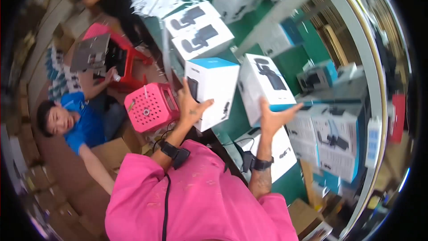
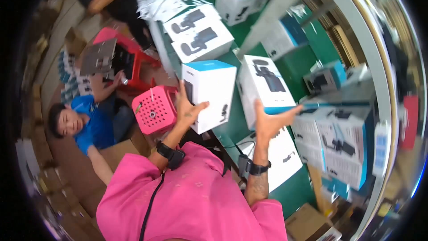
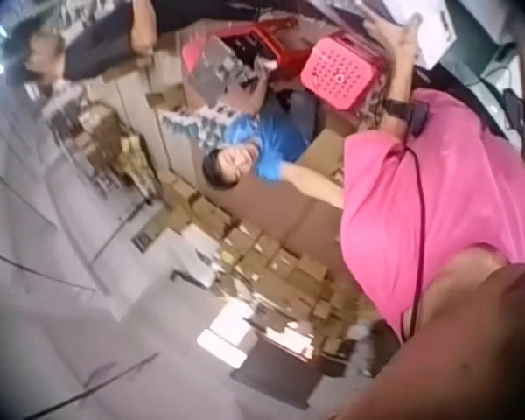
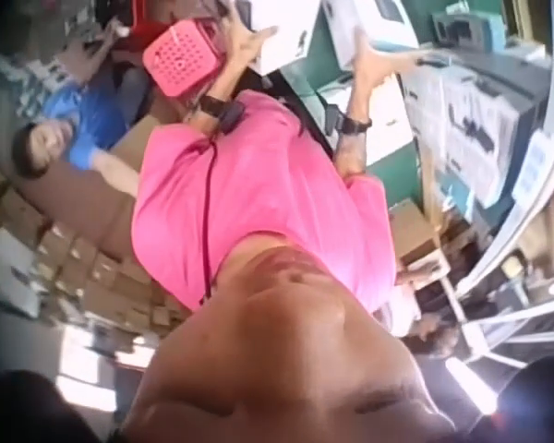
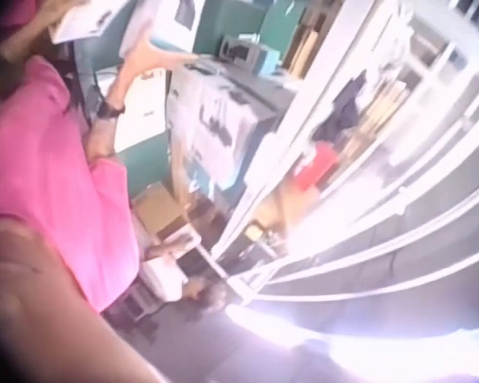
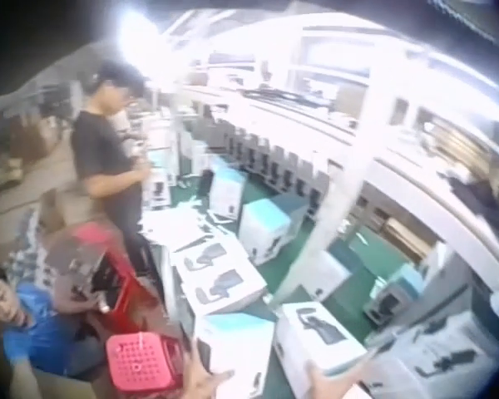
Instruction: Packing electronic components into boxes and sealing them with tape.
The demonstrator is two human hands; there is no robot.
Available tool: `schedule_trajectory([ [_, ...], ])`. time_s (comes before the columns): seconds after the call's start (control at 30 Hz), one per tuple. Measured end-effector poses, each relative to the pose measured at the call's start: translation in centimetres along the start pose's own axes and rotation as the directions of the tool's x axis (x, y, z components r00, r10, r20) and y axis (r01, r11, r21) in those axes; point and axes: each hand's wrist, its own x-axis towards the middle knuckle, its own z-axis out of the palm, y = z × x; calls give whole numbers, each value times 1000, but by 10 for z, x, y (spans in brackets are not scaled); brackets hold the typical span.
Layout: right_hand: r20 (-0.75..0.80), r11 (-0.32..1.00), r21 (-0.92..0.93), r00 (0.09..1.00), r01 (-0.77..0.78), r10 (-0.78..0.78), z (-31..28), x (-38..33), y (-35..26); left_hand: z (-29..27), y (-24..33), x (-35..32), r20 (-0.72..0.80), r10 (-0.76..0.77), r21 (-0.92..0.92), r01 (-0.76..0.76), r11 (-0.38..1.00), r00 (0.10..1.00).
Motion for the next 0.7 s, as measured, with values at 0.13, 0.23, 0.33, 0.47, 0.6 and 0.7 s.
schedule_trajectory([
  [0.13, -3, 985, 119, 992, -122, 123, -9, -40, 8, 4, 30, 8, 48, 57, 61, -60, 996, 997],
  [0.23, -105, 984, -52, 980, -173, 167, -4, -68, 48, 22, 50, 11, 108, 95, 234, -118, 965, 990],
  [0.33, 35, 995, 44, 996, -88, 87, 5, -66, 0, 33, -67, 66, -108, 412, 101, -403, 910, 905],
  [0.47, 133, 967, 17, 959, -253, 249, 12, -99, 15, 12, -12, 62, -83, 202, 431, -148, 890, 976],
  [0.6, 241, 959, -75, 928, -272, 282, -16, -110, 20, 15, 31, 48, 37, 135, 488, -136, 862, 990],
  [0.7, 249, 957, -178, 931, -228, 268, -16, -116, 23, 17, 23, 52, 39, 108, 488, -114, 865, 993],
])
